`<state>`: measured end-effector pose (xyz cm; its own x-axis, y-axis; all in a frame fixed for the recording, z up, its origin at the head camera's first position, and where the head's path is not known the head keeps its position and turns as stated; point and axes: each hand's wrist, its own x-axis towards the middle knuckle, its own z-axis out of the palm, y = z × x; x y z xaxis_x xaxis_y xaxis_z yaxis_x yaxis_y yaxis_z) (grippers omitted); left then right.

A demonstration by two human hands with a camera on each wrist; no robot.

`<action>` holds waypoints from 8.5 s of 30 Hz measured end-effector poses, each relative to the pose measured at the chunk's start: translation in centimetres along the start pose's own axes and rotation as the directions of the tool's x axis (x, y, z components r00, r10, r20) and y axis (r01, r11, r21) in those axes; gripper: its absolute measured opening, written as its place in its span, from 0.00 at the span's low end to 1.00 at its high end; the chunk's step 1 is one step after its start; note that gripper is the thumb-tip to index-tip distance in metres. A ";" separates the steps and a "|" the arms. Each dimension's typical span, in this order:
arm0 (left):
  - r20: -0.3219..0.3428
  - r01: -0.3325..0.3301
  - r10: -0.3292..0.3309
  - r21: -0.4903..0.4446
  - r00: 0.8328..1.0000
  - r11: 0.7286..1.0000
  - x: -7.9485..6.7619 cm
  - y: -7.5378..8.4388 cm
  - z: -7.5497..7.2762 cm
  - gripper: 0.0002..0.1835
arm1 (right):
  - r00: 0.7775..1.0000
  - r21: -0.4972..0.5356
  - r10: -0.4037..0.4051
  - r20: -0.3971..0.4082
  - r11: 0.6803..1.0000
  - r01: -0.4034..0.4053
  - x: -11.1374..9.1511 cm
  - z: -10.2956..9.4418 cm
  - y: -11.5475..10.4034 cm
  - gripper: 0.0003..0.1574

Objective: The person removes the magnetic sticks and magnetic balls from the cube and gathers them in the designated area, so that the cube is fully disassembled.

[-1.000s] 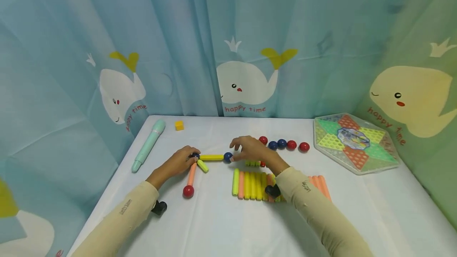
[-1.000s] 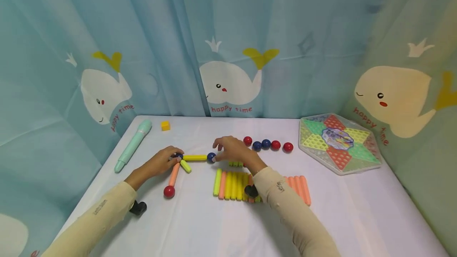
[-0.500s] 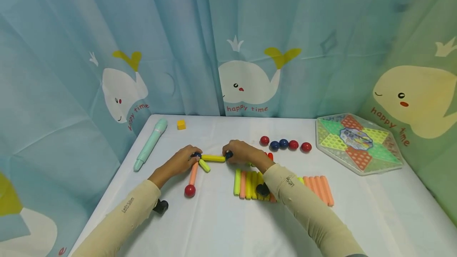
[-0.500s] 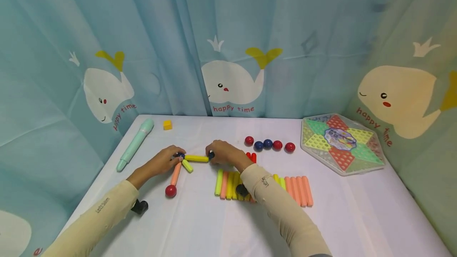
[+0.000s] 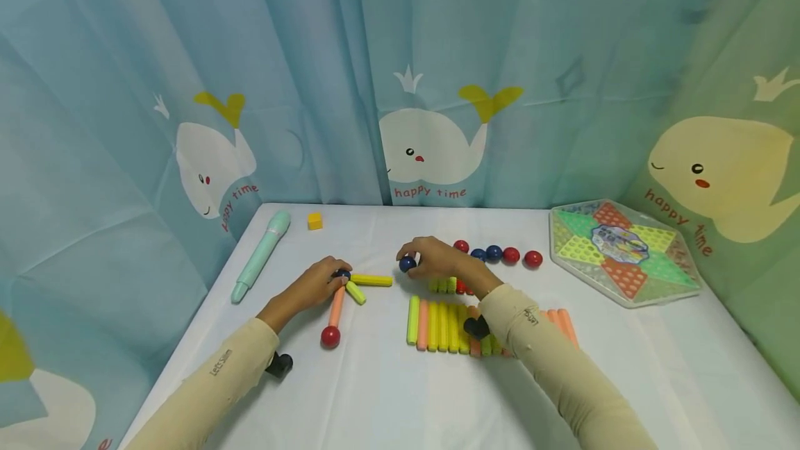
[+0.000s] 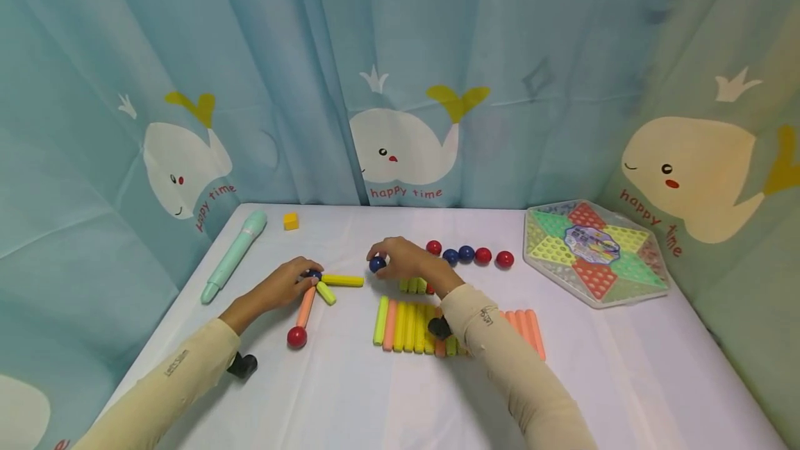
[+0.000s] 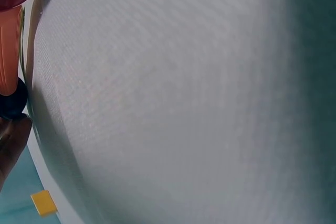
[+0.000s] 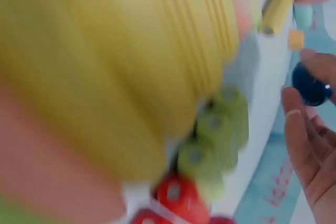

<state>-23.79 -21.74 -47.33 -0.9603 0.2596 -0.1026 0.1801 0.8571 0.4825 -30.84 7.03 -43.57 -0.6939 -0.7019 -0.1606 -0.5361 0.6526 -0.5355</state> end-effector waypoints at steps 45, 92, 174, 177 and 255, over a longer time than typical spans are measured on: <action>-0.011 -0.043 0.043 0.013 0.999 0.999 -0.1 -0.4 -0.1 0.16 | 0.989 -0.003 0.127 -0.071 0.992 -0.128 -0.2 -3.3 9.3 0.27; -0.009 -0.032 0.031 -0.037 0.999 0.999 -0.2 -1.1 -0.8 0.17 | 0.984 -0.307 -0.076 0.160 0.944 0.123 6.5 4.3 -5.7 0.26; -0.010 -0.005 0.005 -0.024 1.000 1.000 -1.3 -0.9 -0.1 0.18 | 0.932 0.117 0.302 -0.199 0.952 -0.284 -26.2 -0.6 13.8 0.11; -0.011 -0.003 0.003 -0.023 1.000 1.000 -1.3 -0.9 -0.1 0.18 | 0.931 0.134 0.308 -0.197 0.949 -0.286 -26.1 -0.6 13.8 0.16; -0.045 0.002 -0.001 0.036 0.999 0.999 -0.7 -0.3 0.1 0.19 | 0.991 0.048 -0.025 0.130 0.999 0.019 0.2 2.5 -5.3 0.29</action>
<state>-23.11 -22.15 -47.53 -0.9691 0.2386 -0.0633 0.1855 0.8732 0.4506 -26.93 2.66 -42.84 -0.6118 -0.7494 -0.2532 -0.5259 0.6244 -0.5775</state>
